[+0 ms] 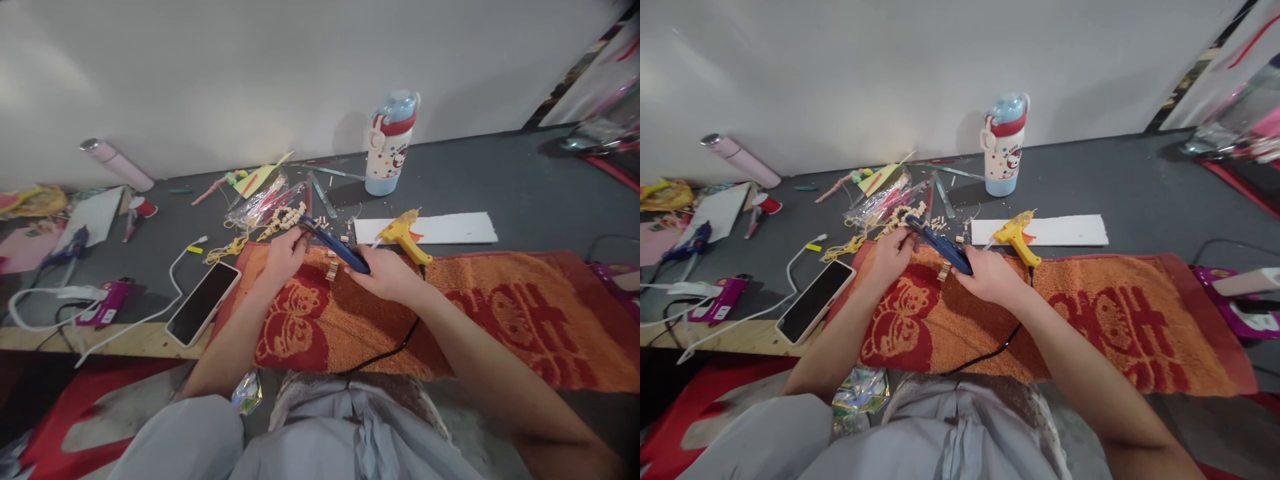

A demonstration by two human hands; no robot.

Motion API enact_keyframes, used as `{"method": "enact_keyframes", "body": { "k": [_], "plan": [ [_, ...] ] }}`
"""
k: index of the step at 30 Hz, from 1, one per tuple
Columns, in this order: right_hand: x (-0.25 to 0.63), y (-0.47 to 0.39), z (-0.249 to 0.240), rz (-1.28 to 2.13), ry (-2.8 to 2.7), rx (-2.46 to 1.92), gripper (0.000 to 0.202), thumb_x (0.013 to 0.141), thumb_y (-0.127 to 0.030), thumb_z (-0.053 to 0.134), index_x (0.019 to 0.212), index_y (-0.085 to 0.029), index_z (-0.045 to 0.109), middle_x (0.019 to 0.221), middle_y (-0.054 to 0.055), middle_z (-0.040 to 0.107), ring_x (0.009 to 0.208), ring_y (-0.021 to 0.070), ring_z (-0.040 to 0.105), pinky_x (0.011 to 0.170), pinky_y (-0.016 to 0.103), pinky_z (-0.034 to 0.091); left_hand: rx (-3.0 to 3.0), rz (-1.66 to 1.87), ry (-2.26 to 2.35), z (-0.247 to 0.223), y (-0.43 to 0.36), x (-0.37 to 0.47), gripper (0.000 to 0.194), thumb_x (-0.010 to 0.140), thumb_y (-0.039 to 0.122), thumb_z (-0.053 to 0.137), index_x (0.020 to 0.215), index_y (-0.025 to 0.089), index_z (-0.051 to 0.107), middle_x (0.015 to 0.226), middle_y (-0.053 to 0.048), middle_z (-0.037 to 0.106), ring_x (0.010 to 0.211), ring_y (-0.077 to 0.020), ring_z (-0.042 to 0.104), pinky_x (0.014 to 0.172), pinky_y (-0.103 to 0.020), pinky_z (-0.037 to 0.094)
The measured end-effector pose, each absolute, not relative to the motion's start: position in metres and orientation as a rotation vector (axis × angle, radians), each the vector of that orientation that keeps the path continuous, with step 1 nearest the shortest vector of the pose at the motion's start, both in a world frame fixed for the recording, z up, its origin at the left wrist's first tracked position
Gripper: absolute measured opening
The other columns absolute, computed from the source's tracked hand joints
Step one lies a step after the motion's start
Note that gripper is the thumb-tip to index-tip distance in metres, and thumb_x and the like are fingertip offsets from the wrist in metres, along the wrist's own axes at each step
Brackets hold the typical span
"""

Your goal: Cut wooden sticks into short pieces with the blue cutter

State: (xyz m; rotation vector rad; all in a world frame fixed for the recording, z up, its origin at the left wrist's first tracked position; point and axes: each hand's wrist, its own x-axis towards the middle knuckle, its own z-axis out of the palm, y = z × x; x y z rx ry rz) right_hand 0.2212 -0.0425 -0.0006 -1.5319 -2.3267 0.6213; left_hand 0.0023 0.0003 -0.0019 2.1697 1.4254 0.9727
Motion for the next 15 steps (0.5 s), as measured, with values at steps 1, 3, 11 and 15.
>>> {"method": "enact_keyframes", "body": {
  "k": [1, 3, 11, 15],
  "plan": [
    [0.2220, -0.0416, -0.0008, 0.633, -2.326, -1.521, 0.027, 0.086, -0.038, 0.048, 0.099, -0.015, 0.056, 0.087, 0.011, 0.068, 0.077, 0.0226, 0.063, 0.064, 0.028, 0.037, 2.184, 0.968, 1.429, -0.0029, 0.0010, 0.0016, 0.021, 0.086, 0.023, 0.042, 0.073, 0.017, 0.057, 0.060, 0.001, 0.058, 0.055, -0.0112, 0.052, 0.058, -0.022, 0.039],
    [0.2236, -0.0401, -0.0013, 0.655, -2.327, -1.500, 0.026, 0.086, -0.038, 0.049, 0.098, -0.016, 0.056, 0.087, 0.010, 0.068, 0.077, 0.0224, 0.063, 0.064, 0.028, 0.037, 2.221, 0.952, 1.441, -0.0049, 0.0026, -0.0001, 0.021, 0.085, 0.021, 0.042, 0.072, 0.017, 0.057, 0.062, 0.000, 0.060, 0.057, -0.0117, 0.053, 0.060, -0.022, 0.040],
    [0.2264, -0.0381, -0.0013, 0.716, -2.340, -1.473, 0.028, 0.085, -0.041, 0.051, 0.096, -0.016, 0.057, 0.089, 0.010, 0.069, 0.076, 0.0224, 0.062, 0.064, 0.029, 0.038, 2.286, 0.892, 1.477, -0.0089, 0.0066, -0.0046, 0.021, 0.083, 0.019, 0.043, 0.072, 0.016, 0.060, 0.064, -0.001, 0.063, 0.060, -0.0129, 0.056, 0.059, -0.022, 0.040],
    [0.2274, -0.0379, -0.0004, 0.745, -2.331, -1.450, 0.028, 0.084, -0.040, 0.051, 0.096, -0.015, 0.058, 0.092, 0.011, 0.069, 0.078, 0.0226, 0.062, 0.066, 0.029, 0.039, 2.294, 0.886, 1.471, -0.0083, 0.0071, -0.0053, 0.022, 0.084, 0.020, 0.044, 0.069, 0.016, 0.059, 0.067, -0.003, 0.065, 0.062, -0.0133, 0.057, 0.060, -0.022, 0.041]
  ]
}}
